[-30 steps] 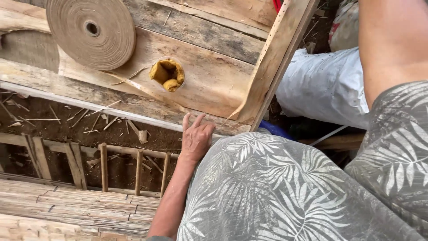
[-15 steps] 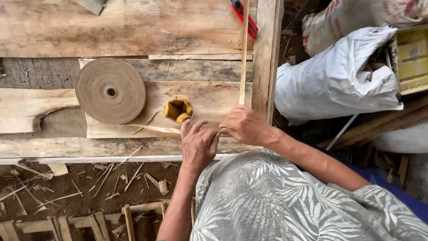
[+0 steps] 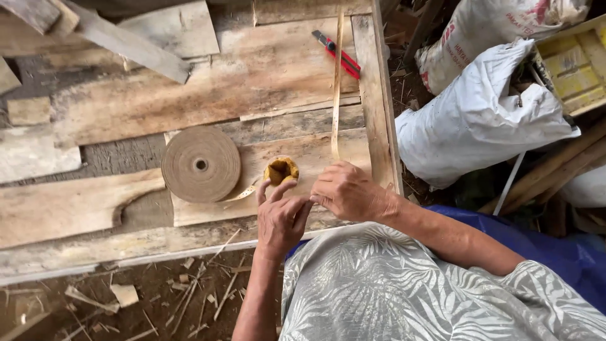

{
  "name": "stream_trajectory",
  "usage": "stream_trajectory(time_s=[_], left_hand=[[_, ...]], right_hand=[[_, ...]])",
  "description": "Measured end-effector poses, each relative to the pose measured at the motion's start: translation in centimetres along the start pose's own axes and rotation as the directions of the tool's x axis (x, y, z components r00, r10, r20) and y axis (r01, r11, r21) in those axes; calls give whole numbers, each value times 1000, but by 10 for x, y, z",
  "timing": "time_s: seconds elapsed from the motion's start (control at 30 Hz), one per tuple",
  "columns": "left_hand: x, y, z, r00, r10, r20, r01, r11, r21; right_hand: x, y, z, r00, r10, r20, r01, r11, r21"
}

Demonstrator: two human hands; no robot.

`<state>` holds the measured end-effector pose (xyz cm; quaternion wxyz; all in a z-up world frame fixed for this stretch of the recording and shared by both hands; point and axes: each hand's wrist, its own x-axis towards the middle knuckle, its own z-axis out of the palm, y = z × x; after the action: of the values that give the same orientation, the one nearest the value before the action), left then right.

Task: Applying thin strips of finishing material to the edges of a wooden wall or structure using a utility knife and adhesive.

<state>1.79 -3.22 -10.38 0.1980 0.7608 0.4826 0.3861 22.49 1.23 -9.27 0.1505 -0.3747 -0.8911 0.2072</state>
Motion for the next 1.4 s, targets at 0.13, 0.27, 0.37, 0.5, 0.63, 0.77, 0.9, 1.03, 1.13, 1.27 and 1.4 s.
stream_trajectory(time_s=[0.13, 0.27, 0.37, 0.5, 0.63, 0.77, 0.9, 1.03, 1.13, 1.27, 1.4], left_hand=[[-6, 0, -12, 995, 49, -88, -51, 998, -31], [-14, -1, -29, 981, 49, -185, -59, 997, -52], [-37, -36, -56, 965, -44, -259, 36, 999, -36], [-57, -97, -118, 894, -196, -404, 252, 964, 90], [-96, -199, -177, 621, -488, -613, 674, 732, 100], [-29, -131, -177, 662, -273, -699, 531, 828, 179], [46, 9, -116, 934, -321, -158, 263, 915, -307], [77, 57, -90, 985, 140, 105, -20, 684, -730], [88, 78, -117, 981, 96, 169, 98, 504, -858], [97, 85, -154, 979, 53, 198, 178, 266, -948], [74, 72, -224, 987, 12, 161, 140, 442, -886]], right_hand=[[3, -21, 4, 996, 57, -62, -45, 983, 179], [12, -25, -3, 954, 240, -177, -140, 884, 446], [23, -52, -95, 849, 500, -171, -194, 597, 779], [-23, -27, -153, 860, 355, -367, 57, 647, 760], [-54, -49, -217, 961, 56, -271, 173, 644, 745], [-48, -76, -251, 992, -38, 123, 4, 963, 271], [-8, -114, -244, 916, 85, 391, 0, 977, -213], [57, -144, -216, 973, -97, -211, 227, 221, 948], [66, -140, -211, 977, -129, -172, 197, 216, 956], [68, -132, -208, 978, -128, -164, 192, 259, 946], [78, -125, -200, 980, -138, -147, 181, 282, 942]])
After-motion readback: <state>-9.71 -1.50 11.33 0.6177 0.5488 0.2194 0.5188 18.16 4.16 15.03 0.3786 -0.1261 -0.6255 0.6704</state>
